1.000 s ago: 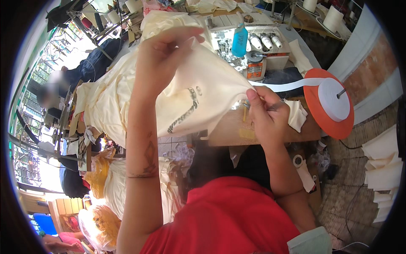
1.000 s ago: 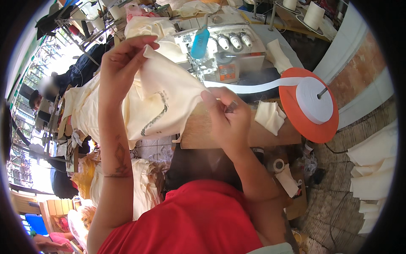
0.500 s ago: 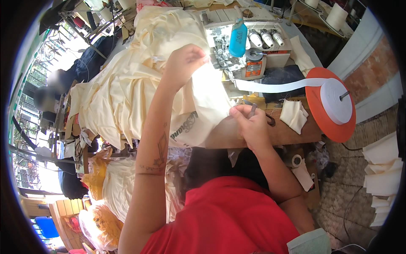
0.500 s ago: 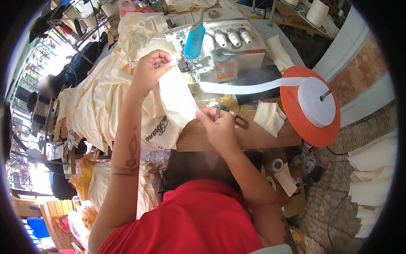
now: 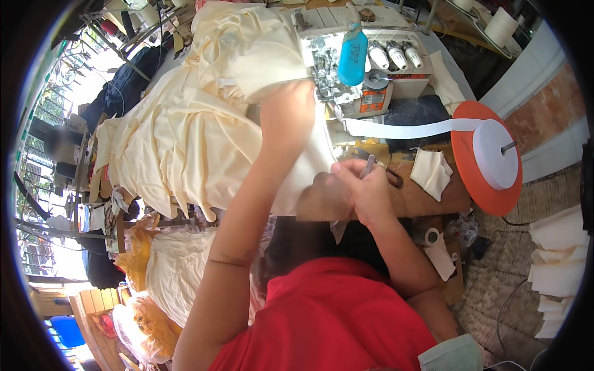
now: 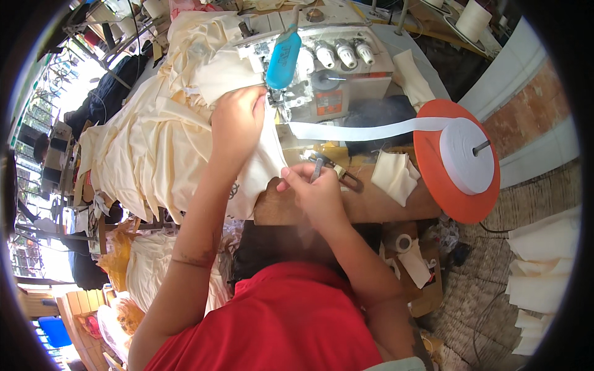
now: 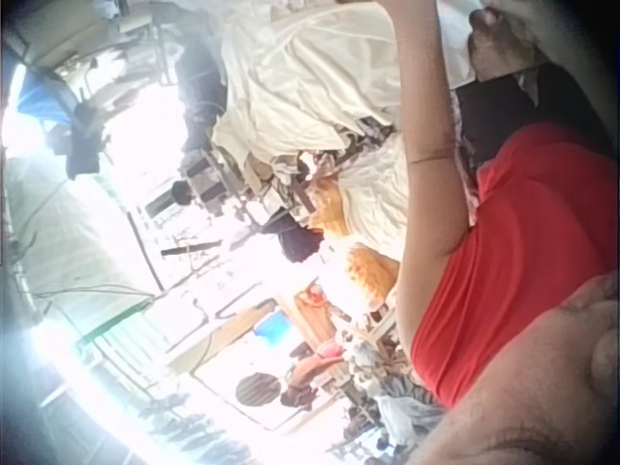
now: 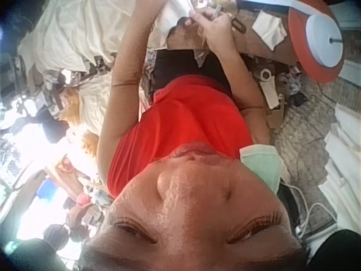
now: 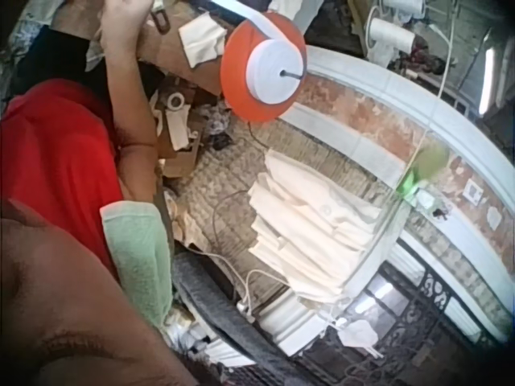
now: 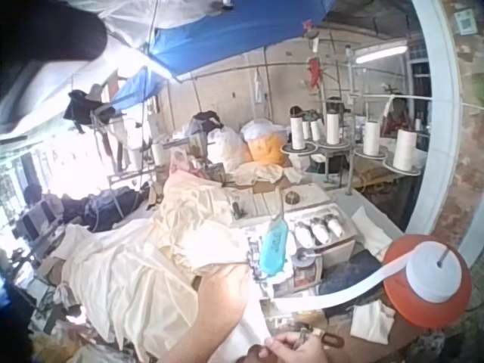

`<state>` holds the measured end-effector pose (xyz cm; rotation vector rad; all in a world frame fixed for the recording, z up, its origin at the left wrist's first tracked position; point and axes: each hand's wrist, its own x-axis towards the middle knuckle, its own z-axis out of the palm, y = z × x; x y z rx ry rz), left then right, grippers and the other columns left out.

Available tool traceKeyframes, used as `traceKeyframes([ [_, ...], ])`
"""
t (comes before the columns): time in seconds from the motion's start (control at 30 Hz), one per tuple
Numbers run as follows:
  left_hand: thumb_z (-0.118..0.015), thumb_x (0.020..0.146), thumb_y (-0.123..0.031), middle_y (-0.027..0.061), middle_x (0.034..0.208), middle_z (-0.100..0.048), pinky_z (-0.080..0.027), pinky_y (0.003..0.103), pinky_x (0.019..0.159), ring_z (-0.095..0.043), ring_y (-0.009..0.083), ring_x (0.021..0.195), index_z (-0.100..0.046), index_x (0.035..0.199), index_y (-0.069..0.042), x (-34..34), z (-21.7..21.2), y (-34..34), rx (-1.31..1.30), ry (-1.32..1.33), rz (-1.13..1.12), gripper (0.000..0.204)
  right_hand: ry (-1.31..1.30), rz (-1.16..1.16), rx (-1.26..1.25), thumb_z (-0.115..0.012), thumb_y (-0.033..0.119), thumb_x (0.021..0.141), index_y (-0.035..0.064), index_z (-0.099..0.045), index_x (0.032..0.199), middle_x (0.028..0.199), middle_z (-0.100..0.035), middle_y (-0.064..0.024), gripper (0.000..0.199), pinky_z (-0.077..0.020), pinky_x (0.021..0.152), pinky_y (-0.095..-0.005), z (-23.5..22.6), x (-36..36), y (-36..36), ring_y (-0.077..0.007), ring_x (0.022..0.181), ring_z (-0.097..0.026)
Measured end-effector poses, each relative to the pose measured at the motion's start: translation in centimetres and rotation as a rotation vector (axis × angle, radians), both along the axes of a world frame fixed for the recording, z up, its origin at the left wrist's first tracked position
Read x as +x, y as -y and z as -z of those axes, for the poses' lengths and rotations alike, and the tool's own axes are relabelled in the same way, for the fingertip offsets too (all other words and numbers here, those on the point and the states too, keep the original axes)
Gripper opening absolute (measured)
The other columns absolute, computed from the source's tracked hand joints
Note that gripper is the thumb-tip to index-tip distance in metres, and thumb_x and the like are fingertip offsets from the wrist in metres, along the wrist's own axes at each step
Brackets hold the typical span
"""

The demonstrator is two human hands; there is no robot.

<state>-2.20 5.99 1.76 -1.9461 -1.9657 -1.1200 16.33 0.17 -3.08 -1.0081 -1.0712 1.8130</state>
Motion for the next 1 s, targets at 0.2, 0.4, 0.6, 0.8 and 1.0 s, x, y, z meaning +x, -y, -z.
traceKeyframes([
  [0.2, -0.062, 0.093, -0.014, 0.0061, 0.119, -0.065, -0.037, 0.044, 0.102, -0.055, 0.0268, 0.114, -0.070, 0.121, -0.008, 1.0, 1.7, 2.5, 0.078, -0.115, 0.033, 0.029, 0.001, -0.023, 0.000, -0.071, 0.015, 0.094, -0.0007, -0.072, 0.093, 0.077, -0.073, -0.0056, 0.016, -0.0324, 0.046, -0.0207, 0.2, 0.8, 0.3, -0.0020, 0.049, -0.046],
  [0.4, -0.062, 0.094, -0.017, 0.0085, 0.132, -0.062, -0.034, 0.043, 0.108, -0.051, 0.0296, 0.123, -0.066, 0.129, -0.007, 2.5, 1.9, 5.6, 0.051, -0.142, 0.080, 0.036, 0.118, -0.078, 0.038, -0.072, 0.017, 0.094, -0.0015, -0.074, 0.095, 0.079, -0.073, -0.0048, 0.018, -0.0477, 0.060, -0.0225, 0.0, 3.0, 2.5, -0.0070, 0.066, -0.062],
  [0.6, -0.065, 0.092, -0.018, 0.0103, 0.135, -0.064, -0.034, 0.044, 0.109, -0.053, 0.0311, 0.125, -0.064, 0.130, -0.007, 2.7, 2.7, 5.3, 0.079, -0.138, 0.056, 0.040, 0.157, -0.069, -0.028, -0.071, 0.018, 0.095, -0.0012, -0.073, 0.095, 0.079, -0.073, -0.0044, 0.019, -0.0474, 0.059, -0.0224, -0.5, 3.2, 2.3, -0.0067, 0.066, -0.062],
  [0.8, -0.073, 0.086, -0.017, 0.0147, 0.127, -0.065, -0.036, 0.048, 0.106, -0.054, 0.0344, 0.121, -0.052, 0.135, 0.002, 2.5, 3.6, 3.7, 0.196, -0.075, 0.097, 0.056, 0.068, -0.011, 0.034, -0.070, 0.016, 0.096, -0.0011, -0.072, 0.094, 0.079, -0.073, -0.0043, 0.017, -0.0483, 0.064, -0.0228, 0.6, 2.7, 1.8, -0.0071, 0.069, -0.063],
  [1.0, -0.073, 0.087, -0.019, 0.0166, 0.127, -0.064, -0.034, 0.049, 0.107, -0.053, 0.0360, 0.123, -0.050, 0.136, 0.002, 2.7, 2.4, 3.0, 0.111, -0.011, 0.082, 0.058, 0.068, 0.004, 0.044, -0.068, 0.016, 0.097, -0.0002, -0.070, 0.094, 0.079, -0.071, -0.0026, 0.017, -0.0455, 0.062, -0.0220, 0.9, 2.0, 0.7, -0.0057, 0.068, -0.060],
])
